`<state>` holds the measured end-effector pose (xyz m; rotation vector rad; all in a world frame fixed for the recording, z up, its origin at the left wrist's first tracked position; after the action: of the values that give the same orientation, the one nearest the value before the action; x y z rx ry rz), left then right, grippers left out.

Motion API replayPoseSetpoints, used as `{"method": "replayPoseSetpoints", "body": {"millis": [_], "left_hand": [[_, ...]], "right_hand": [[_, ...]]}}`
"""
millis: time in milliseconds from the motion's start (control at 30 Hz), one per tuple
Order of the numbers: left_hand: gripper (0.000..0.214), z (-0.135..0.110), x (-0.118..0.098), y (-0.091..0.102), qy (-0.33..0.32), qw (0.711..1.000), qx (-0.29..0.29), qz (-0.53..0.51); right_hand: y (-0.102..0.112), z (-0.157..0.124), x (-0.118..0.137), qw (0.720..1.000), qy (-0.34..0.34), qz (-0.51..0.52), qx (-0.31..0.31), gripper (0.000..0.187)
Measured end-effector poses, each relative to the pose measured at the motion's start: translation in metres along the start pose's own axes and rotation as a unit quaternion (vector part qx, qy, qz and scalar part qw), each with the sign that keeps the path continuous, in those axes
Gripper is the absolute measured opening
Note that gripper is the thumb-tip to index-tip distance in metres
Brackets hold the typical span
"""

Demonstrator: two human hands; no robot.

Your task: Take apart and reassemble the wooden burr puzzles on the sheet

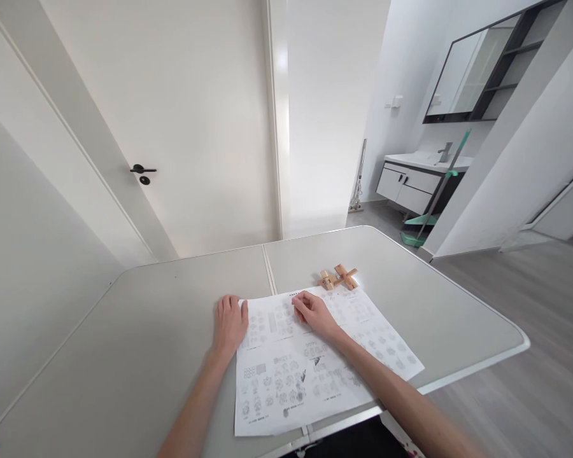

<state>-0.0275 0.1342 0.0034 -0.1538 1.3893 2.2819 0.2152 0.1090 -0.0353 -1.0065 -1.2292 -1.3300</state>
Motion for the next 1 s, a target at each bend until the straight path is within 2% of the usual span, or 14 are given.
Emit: {"method": "replayPoseSetpoints", "body": {"millis": [200,500,1000], "left_hand": [[0.024,0.001,0.007,-0.002,0.008,1.0,-0.011,-0.022],[0.028,0.004,0.021,-0.005,0.025,0.997,-0.028,-0.067],[0.019,0.003,0.022,-0.003,0.036,0.992,-0.048,-0.111]], "right_hand": [[-0.001,0.0,0.002,1.0,0.0,-0.001,0.002,0.045],[0.002,-0.002,0.008,1.0,-0.003,-0.022,0.0,0.05],[0.006,-0.001,0.006,1.0,-0.01,0.004,-0.018,0.052]]}}
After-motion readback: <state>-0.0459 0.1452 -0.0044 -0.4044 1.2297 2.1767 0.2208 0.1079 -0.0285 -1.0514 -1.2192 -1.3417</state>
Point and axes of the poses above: each hand's wrist, its own z-axis towards the middle knuckle, its own y-axis out of the back of the hand, x = y × z, the point moved 9 cm from there along z, towards the middle knuckle, and after that the axes turned 10 degrees about -z, right-handed, at the moved point
